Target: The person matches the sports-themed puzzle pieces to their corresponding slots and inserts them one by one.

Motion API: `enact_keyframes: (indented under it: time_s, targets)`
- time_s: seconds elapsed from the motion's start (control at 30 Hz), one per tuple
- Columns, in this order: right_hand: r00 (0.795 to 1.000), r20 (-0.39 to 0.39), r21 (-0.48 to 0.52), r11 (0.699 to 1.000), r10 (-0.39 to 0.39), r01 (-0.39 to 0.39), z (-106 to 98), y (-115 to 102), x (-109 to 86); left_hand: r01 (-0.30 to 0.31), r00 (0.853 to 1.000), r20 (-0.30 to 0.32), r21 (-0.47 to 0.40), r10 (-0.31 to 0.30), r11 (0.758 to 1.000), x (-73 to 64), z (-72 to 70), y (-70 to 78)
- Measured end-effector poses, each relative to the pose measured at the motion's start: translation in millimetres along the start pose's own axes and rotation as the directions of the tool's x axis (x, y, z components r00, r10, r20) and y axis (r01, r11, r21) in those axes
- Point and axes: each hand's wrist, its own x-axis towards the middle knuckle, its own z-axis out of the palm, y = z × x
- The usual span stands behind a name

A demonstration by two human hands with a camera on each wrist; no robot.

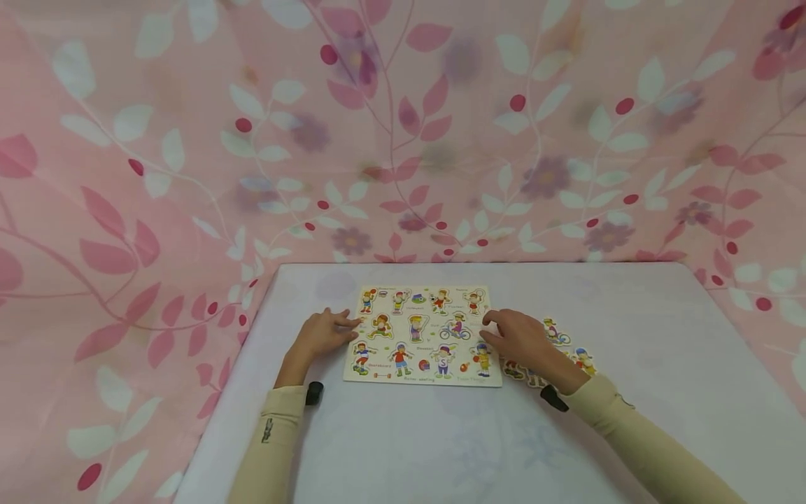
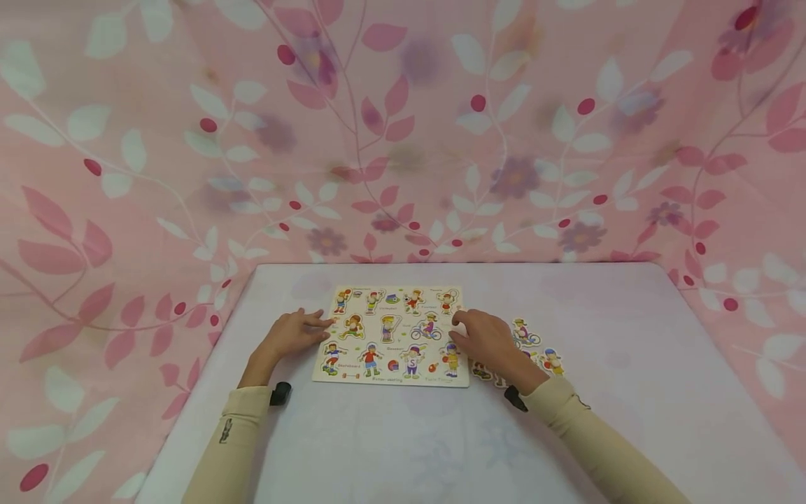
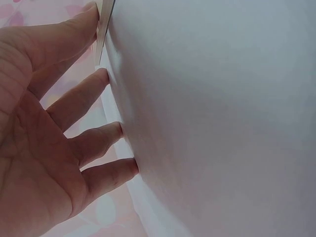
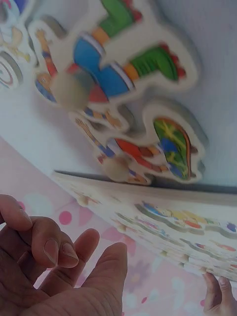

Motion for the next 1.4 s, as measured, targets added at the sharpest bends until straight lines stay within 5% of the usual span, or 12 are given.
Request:
enact_keyframes:
  time_s: [0.17, 0.67, 1.4]
  targets:
    - [0.998, 0.022, 0.030, 0.998, 0.054, -0.055, -2.4, 9.6, -7.1, -0.004, 1.000, 0.003, -0.008, 0.004, 1.000, -0.5, -1.0, -0.1]
    - [0.997, -0.060, 0.004, 0.998, 0.056, -0.056, -11.3, 48.3, -26.3, -0.007, 1.000, 0.000, 0.013, 0.007, 1.000, -2.4, 0.5, -0.2]
    - [0.991, -0.027, 0.022, 0.992, 0.129, -0.128, -16.9, 99.0, -36.1, -0.002, 1.000, -0.002, -0.003, 0.002, 1.000, 0.2, -0.8, 0.7]
